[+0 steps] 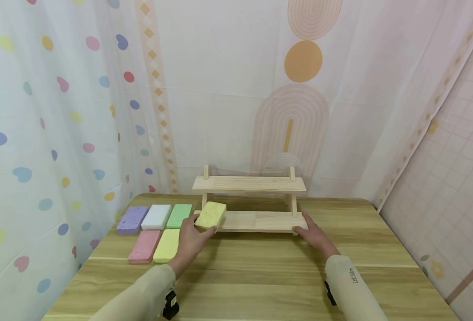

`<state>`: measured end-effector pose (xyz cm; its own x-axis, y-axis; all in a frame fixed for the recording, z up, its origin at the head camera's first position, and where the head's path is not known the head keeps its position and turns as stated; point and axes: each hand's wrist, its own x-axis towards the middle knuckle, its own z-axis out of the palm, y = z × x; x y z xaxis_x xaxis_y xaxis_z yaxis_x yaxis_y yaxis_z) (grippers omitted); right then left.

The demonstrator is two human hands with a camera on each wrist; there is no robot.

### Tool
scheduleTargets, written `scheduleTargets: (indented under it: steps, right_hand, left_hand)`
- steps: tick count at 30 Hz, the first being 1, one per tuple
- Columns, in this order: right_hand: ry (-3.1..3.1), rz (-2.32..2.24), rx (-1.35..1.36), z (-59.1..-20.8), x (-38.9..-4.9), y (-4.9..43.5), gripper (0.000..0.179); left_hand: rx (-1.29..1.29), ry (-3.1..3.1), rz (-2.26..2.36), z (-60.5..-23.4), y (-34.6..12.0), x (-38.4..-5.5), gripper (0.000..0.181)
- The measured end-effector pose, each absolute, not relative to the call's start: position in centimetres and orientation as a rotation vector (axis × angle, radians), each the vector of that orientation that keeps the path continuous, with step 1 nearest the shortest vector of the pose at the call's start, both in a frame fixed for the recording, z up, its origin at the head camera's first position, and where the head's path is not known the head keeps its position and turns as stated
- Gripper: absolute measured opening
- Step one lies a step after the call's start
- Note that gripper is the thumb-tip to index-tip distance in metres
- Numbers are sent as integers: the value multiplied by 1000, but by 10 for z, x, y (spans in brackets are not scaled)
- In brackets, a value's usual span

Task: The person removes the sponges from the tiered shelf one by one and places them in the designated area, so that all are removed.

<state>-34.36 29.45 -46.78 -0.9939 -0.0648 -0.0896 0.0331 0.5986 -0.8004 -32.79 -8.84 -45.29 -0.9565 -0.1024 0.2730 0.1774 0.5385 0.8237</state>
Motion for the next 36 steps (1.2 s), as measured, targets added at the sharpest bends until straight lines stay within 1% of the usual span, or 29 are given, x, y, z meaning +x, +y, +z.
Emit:
scheduleTargets:
  steps: [5, 11, 19, 29, 32, 36]
  right_hand:
    - [2718, -1355, -34, -468, -343, 295, 85]
    - [2716, -1349, -37, -466, -342, 294, 85]
    - [2709, -1366, -29, -468, -344, 295, 86]
    - [2704, -1395, -33, -467, -345, 294, 88]
    - [2701, -1382, -26, -467, -345, 294, 86]
    - [2691, -1382, -11, -467, -345, 294, 86]
  left_hand:
    - [-54, -2505, -1383, -454, -101, -330, 81]
    - [-38, -2522, -1372, -452, -116, -329, 81]
    - [-27, -2507, -1367, -450, -133, -327, 74]
    - [32, -2539, -1350, -450, -162, -319, 82]
    - [28, -2535, -1311, -451, -171, -319, 79]
    - [-3, -2503, -1249, -451, -182, -320, 67]
